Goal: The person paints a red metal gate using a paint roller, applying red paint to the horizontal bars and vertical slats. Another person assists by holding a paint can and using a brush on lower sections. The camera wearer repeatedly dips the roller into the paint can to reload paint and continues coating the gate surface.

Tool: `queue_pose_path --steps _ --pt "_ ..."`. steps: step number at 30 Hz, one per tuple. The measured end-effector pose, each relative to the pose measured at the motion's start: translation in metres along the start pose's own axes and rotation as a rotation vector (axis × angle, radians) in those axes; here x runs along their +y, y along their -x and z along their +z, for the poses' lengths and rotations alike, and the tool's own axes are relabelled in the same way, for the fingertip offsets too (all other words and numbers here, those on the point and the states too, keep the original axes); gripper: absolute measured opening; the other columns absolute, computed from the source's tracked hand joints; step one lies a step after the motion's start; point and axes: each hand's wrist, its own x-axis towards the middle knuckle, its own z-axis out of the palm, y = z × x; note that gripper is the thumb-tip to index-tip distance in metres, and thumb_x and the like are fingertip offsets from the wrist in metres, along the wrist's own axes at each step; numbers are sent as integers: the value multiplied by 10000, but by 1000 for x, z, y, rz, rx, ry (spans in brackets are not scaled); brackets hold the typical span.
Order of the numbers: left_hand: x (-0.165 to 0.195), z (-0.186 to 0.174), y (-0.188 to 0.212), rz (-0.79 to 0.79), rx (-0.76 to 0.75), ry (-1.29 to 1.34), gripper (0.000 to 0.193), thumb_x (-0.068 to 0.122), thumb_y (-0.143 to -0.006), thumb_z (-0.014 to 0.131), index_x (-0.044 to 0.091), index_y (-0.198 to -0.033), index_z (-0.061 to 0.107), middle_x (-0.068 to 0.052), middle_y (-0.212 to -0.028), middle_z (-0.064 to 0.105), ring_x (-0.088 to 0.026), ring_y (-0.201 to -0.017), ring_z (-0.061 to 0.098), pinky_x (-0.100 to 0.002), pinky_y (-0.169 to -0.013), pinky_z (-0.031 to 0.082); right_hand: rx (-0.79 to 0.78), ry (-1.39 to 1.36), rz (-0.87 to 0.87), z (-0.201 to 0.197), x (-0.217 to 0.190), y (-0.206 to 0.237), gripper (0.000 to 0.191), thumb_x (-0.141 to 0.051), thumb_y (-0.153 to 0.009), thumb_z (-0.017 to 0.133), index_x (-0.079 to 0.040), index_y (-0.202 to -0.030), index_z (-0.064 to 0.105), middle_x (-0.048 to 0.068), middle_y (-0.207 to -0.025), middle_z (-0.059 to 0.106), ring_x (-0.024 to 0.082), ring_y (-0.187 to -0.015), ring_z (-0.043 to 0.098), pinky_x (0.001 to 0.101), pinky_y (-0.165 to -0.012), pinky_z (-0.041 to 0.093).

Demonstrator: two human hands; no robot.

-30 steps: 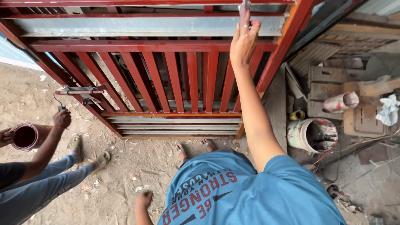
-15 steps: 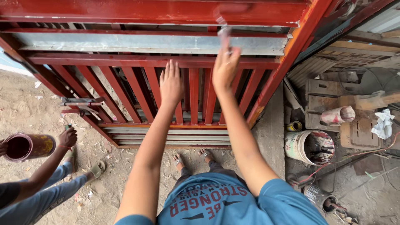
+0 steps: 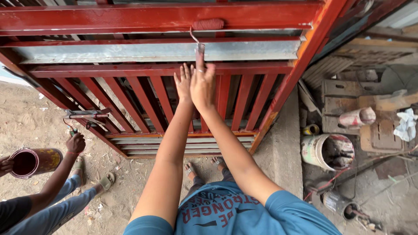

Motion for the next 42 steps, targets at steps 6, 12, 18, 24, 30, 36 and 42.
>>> queue_pose_path --steps 6,12,18,24,30,36,42 --pt "0 -16 0 7 -206 19 867 320 -999 594 122 -1674 88 -183 -1721 49 -318 -1574 106 -540 -1110 427 68 -379 5 -39 -15 2 455 -103 -1028 653 -121 -1476 575 136 -1163 603 266 -1039 638 402 -892 540" --pt "-5 -20 -10 22 -294 148 788 348 -1027 552 157 -1650 109 -147 -1723 67 -316 -1602 76 -497 -931 579 -114 -274 -147 -38 -17 -24 500 -69 -965 688 -144 -1450 596 143 -1178 571 296 -1027 647 417 -867 551" --pt "-3 -9 -16 53 -347 41 912 331 -978 605 121 -1668 46 -182 -1714 73 -355 -1583 81 -477 -934 559 -57 -57 -269 -20 12 -31 596 -45 -945 672 -174 -1510 532 164 -1167 548 344 -1041 626 452 -857 545" --pt "-1 -16 -10 -9 -341 64 933 253 -975 626 154 -1668 10 -155 -1732 14 -323 -1587 80 -419 -835 584 -49 -119 -82 -33 25 -9 598 -27 -1012 624 -206 -1567 491 192 -1120 544 291 -913 633 433 -791 555" --pt "1 -28 -7 16 -369 -25 951 193 -966 630 130 -1666 -10 -166 -1733 -13 -332 -1586 55 -377 -794 585 119 -106 -69 -33 13 -28 595 -76 -1050 606 -194 -1598 407 187 -1189 515 240 -831 620 351 -685 562" --pt "-3 -26 -11 79 -273 -27 734 200 -1049 450 104 -1647 35 -169 -1731 6 -334 -1589 56 -366 -889 557 -70 -63 38 -13 -14 -38 651 -35 -1015 581 -119 -1609 329 273 -1227 501 132 -618 581 240 -479 514" --pt "-5 -35 -10 33 -338 64 707 169 -1059 406 151 -1672 55 -139 -1725 14 -296 -1592 34 -319 -832 608 12 -16 -89 -32 -17 -39 715 -50 -1001 612 -110 -1639 297 224 -1159 495 176 -736 606 263 -598 553"
